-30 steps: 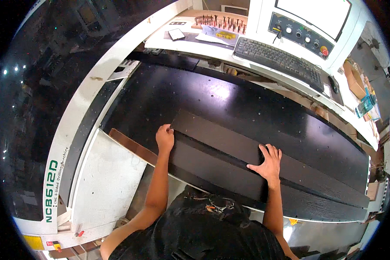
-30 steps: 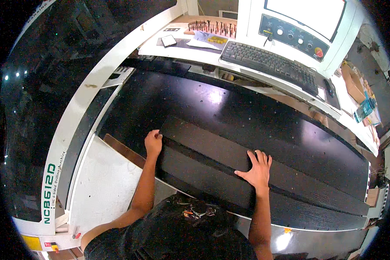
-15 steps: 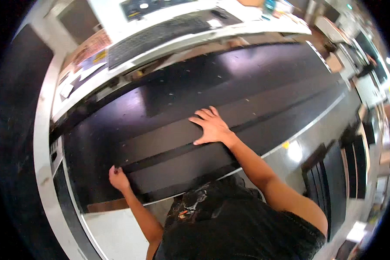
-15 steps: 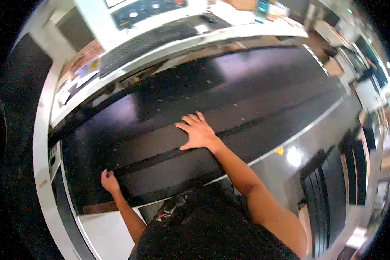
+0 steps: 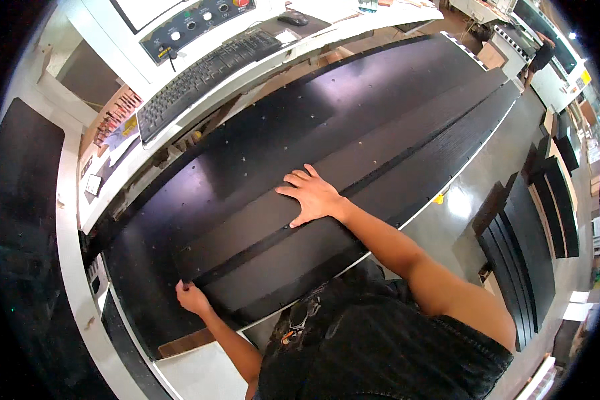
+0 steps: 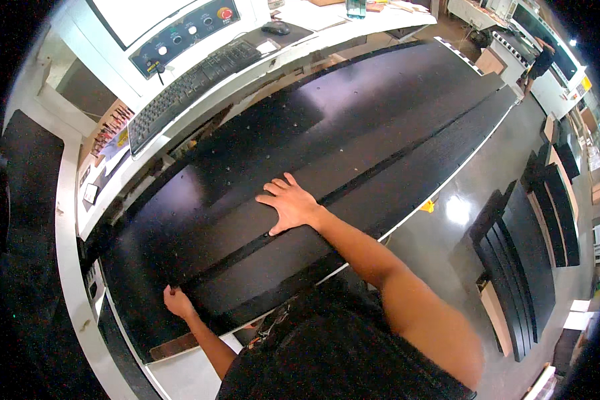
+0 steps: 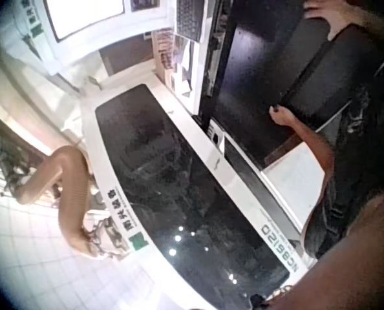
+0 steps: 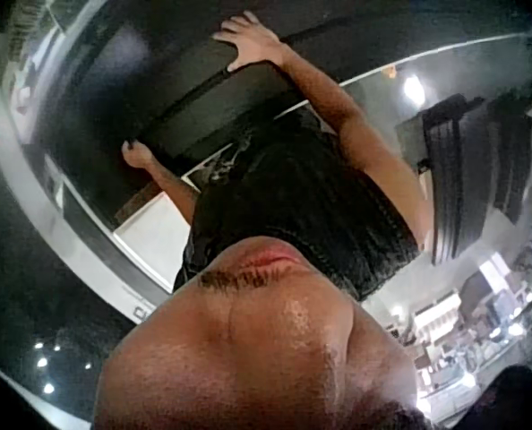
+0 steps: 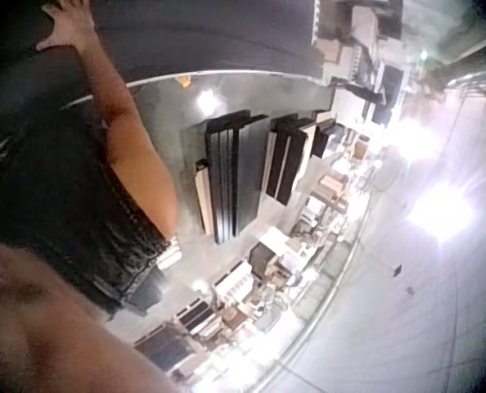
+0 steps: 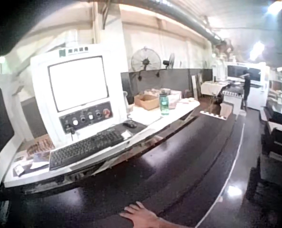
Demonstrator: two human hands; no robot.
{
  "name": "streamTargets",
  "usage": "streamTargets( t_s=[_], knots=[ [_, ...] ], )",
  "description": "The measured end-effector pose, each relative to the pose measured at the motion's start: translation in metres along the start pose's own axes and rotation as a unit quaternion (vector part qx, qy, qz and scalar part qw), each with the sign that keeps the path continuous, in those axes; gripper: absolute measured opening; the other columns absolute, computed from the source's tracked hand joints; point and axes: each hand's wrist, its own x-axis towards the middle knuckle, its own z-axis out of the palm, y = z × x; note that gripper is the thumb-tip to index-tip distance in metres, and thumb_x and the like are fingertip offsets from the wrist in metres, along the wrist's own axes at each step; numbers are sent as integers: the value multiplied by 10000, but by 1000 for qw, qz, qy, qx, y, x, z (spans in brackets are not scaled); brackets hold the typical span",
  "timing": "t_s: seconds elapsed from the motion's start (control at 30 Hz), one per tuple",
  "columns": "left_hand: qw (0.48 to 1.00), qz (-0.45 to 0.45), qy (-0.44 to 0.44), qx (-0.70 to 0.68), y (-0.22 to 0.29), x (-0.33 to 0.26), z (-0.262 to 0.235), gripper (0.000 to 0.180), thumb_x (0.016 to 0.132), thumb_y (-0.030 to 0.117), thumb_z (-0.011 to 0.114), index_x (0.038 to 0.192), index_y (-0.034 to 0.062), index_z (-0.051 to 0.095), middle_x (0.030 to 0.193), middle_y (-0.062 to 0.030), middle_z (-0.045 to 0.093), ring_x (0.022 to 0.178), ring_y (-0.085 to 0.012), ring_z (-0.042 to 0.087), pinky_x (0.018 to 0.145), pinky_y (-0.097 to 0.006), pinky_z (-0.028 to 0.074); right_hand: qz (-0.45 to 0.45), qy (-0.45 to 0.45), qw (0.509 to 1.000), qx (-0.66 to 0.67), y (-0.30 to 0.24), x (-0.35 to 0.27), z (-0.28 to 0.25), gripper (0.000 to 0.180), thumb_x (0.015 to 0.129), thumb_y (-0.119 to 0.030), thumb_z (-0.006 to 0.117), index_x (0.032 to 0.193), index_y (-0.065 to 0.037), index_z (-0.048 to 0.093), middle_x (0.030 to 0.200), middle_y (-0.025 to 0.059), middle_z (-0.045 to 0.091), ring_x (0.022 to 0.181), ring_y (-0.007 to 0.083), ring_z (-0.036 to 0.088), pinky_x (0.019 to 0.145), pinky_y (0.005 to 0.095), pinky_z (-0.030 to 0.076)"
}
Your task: The person uses a handheld air nozzle to blow dust off black wood boards on a conveyor belt, then lifts the boards one at a time and stacks them onto a pile on the floor.
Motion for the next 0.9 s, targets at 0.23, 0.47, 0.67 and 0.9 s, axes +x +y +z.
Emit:
streamTargets(
  t_s=[0.23,0.47,0.67,0.9],
  knots=[
    [997,-55,-44,-28,28,-1,-10,464,878,186,826,1275,-31,721,1089,-169,767,985,-348,725,938,-437,551,6,-5,1000,-18,5,7,0,1042,673,-688,874,1536,-190,569,1529,150,525,1496,353,423,1284,643,222],
    [998,-37,-41,-31,15,3,-3,473,855,222,849,1228,-43,729,1077,-167,762,957,-338,720,920,-429,550,-7,6,1000,-9,5,12,-2,1049,659,-680,881,1531,-187,572,1510,139,536,1468,349,446,1275,639,238],
    [997,-38,-33,-51,34,5,-9,426,840,209,860,1164,-42,743,995,-152,761,909,-299,713,885,-409,551,7,14,1000,-7,7,14,0,1045,644,-666,895,1514,-178,587,1504,149,542,1465,356,448,1275,636,234],
    [997,-32,4,-75,2,4,-5,312,862,133,824,1116,-24,737,980,-156,763,895,-302,722,870,-409,555,-6,11,1000,13,-4,19,-2,1042,631,-656,908,1502,-173,602,1524,170,544,1477,382,442,1290,625,206]
  ],
)
